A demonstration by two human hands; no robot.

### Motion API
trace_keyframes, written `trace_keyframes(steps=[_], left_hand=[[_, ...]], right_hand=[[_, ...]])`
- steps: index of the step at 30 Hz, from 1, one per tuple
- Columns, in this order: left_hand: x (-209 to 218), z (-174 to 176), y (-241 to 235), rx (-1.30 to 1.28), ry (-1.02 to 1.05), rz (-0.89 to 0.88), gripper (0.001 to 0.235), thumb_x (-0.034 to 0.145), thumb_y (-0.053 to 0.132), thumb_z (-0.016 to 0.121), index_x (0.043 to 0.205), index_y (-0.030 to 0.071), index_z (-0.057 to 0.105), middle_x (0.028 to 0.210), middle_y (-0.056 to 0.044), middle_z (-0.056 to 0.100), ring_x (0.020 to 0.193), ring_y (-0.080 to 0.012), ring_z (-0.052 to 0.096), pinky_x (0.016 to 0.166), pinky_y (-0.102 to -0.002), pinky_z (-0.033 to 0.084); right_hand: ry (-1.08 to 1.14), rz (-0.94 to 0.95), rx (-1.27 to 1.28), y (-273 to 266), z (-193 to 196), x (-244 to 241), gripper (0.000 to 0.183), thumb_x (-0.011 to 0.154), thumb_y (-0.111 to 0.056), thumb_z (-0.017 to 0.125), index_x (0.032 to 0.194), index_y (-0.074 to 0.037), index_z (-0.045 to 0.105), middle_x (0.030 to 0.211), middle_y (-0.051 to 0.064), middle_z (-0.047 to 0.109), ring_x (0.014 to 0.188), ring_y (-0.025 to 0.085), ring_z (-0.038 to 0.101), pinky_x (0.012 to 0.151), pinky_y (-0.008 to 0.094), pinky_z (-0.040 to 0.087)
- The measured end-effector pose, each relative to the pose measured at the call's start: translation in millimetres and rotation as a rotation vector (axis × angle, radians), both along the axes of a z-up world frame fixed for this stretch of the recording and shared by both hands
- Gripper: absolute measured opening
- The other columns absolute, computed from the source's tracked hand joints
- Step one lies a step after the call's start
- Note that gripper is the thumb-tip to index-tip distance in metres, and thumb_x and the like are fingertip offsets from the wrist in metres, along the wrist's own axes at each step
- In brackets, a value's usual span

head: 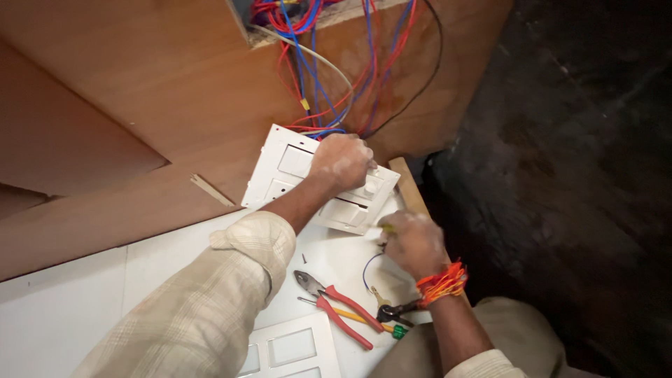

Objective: The person installs an electrical switchboard by stripping wires with pliers, connecting them to switches and sockets using a screwdriver, and then mounting the plate onto the wall.

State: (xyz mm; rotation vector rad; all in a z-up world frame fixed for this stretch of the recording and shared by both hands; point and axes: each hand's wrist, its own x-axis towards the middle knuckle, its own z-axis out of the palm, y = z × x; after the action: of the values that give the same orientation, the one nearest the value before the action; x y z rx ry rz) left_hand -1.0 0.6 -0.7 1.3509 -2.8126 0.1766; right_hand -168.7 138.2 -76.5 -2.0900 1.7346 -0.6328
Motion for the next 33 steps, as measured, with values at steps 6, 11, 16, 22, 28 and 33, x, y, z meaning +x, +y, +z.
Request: trace_keyframes(steps=[6,11,16,22,28,33], left_hand=[[-2.9,-2.9,-2.5,-0.014,0.022,-0.009,0.023,0.086,0.035,0.07,0.079,0.016,0.08,0.084,-0.005,0.075,0.092,-0.0268,0.07,0.076,-0.045,0.056],[-1.5,-3.2,-1.5,-0.022,0.023,-0.006,0.021,0.087,0.033,0.071,0.08,0.017,0.081,0.083,-0.006,0.075,0.091,-0.0265,0.071,0.076,-0.044,0.056],[-1.9,-2.8,-1.2,0.0,0.051,0.008,0.017,0.083,0.032,0.073,0.078,0.018,0.081,0.083,-0.006,0.075,0.09,-0.0273,0.071,0.074,-0.045,0.056],[-2.6,-0.5,-3.5,0.001,0.024,-0.017,0.019,0.084,0.033,0.072,0.076,0.017,0.08,0.082,-0.007,0.075,0.089,-0.0284,0.071,0.073,-0.045,0.056],[-2.4,0.9,-3.9,0.061,0.0,0.018,0.02,0.085,0.032,0.071,0.074,0.017,0.08,0.081,-0.007,0.075,0.087,-0.0284,0.072,0.073,-0.046,0.056],[-0.7,-3.8,0.8,-0.037,0.046,-0.074,0.02,0.081,0.032,0.072,0.07,0.016,0.079,0.078,-0.007,0.075,0.085,-0.028,0.072,0.069,-0.046,0.057]], right_hand=[[-0.246,-0.147,0.002,21.2,-5.3,7.7,0.02,0.082,-0.02,0.073,0.101,-0.014,0.077,0.1,0.012,0.074,0.095,0.036,0.068,0.084,0.047,0.053],[-0.237,-0.258,-0.117,13.8,-5.9,9.1,0.025,0.086,-0.022,0.072,0.107,-0.01,0.076,0.102,0.016,0.074,0.095,0.037,0.07,0.087,0.046,0.054],[-0.148,-0.222,-0.158,9.9,-8.9,20.2,0.024,0.091,-0.023,0.068,0.108,-0.007,0.075,0.102,0.02,0.072,0.093,0.04,0.069,0.084,0.048,0.054],[0.055,-0.099,-0.201,12.1,-15.9,28.3,0.021,0.096,-0.018,0.064,0.112,-0.008,0.073,0.101,0.016,0.071,0.087,0.036,0.07,0.077,0.049,0.058],[0.185,-0.086,-0.109,-13.9,-8.6,22.0,0.019,0.077,-0.017,0.072,0.095,-0.014,0.079,0.099,0.011,0.072,0.087,0.033,0.071,0.076,0.046,0.059],[0.208,0.11,0.078,-69.1,24.4,-8.7,0.019,0.075,-0.02,0.076,0.092,-0.024,0.083,0.091,0.012,0.074,0.09,0.033,0.07,0.082,0.045,0.058]])
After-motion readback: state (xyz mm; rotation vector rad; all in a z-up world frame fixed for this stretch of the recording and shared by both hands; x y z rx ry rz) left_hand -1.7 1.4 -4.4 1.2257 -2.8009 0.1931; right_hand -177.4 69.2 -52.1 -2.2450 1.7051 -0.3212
